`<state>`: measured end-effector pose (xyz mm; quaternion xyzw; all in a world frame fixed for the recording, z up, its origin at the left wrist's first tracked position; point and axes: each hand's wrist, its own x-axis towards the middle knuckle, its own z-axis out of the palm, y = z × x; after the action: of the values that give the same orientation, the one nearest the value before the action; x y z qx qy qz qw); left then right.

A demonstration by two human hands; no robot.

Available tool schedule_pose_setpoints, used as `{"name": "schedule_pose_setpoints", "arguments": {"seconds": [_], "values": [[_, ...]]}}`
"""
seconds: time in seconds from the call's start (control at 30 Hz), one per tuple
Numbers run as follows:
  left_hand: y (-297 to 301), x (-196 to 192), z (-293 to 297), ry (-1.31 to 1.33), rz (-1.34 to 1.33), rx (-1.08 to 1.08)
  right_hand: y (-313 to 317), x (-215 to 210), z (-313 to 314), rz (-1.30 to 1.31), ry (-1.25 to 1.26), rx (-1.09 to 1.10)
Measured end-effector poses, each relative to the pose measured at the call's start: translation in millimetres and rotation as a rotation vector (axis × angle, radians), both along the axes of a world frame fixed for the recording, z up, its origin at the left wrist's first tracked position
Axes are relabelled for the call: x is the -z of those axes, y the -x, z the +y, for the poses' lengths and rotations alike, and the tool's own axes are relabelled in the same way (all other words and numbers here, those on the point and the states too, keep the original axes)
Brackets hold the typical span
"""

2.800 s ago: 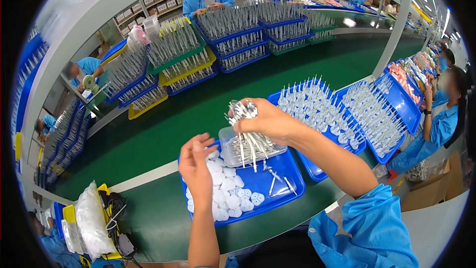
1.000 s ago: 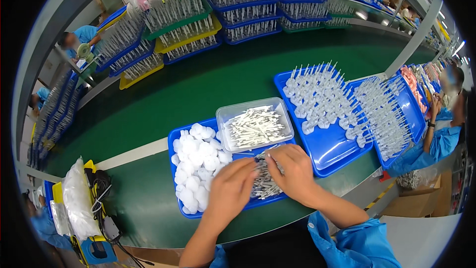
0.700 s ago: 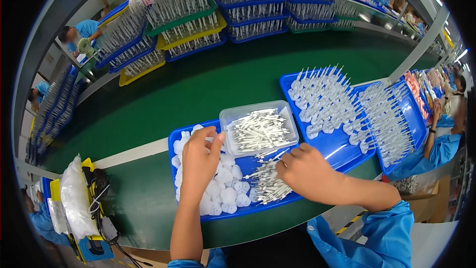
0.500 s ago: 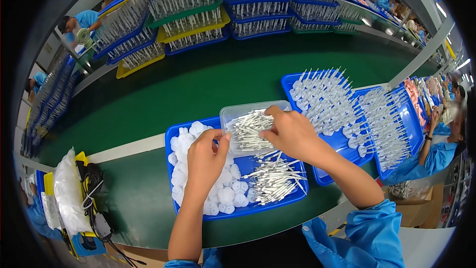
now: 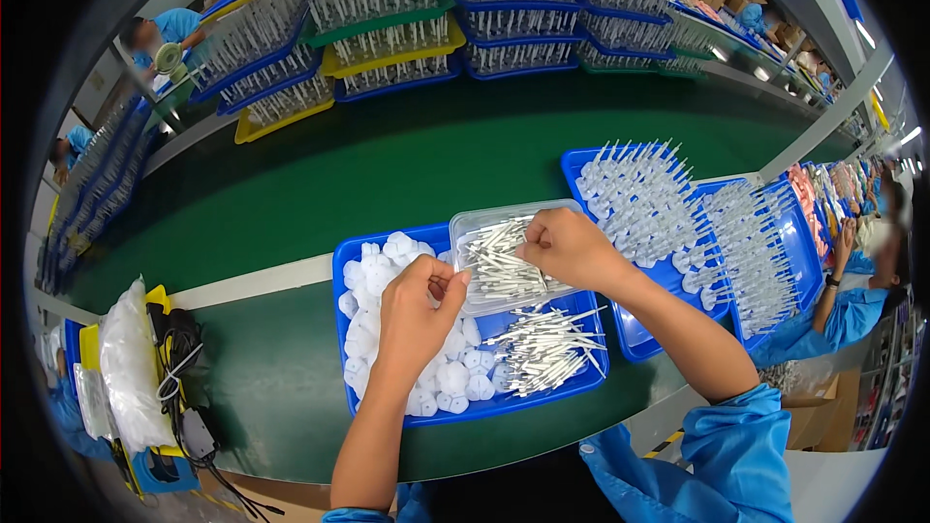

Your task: The person pours white plastic caps from a bag into a blue tray and unpacks a container of cotton swabs. They then repeatedly pick up a cap and a swab, insert the swab into the cap, and place the assembled unit into a second tray. The process is repetitive and performed by hand.

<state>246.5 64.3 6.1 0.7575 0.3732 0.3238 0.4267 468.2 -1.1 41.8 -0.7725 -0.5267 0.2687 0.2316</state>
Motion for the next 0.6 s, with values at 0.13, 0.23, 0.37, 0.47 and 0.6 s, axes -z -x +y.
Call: {"name": "schedule_pose_setpoints", "arguments": {"seconds": [0.13,0.23,0.37,0.47,0.6], "values": [[0.7,2.4,-0.8,-0.004,-0.001,-0.005,-3.7,-4.4,-4.5,0.090,-0.080,0.086],[1.8,4.2,-0.3,0.001,-0.016,-0.013,-16.6,-28.5,-18.5,0.257,-0.167,0.087],[2.4,5.0,-0.3,-0.015,-0.023,-0.021,-10.2,-34.6,-20.1,0.261,-0.309,-0.085],[0.5,6.2,0.4,0.000,-0.021,-0.022,14.0,-19.7,-10.3,-0.068,-0.328,-0.251],[0.5,7.0,1.9,0.024,-0.007,-0.010,37.6,1.5,1.2,-0.588,-0.523,-0.372]]}}
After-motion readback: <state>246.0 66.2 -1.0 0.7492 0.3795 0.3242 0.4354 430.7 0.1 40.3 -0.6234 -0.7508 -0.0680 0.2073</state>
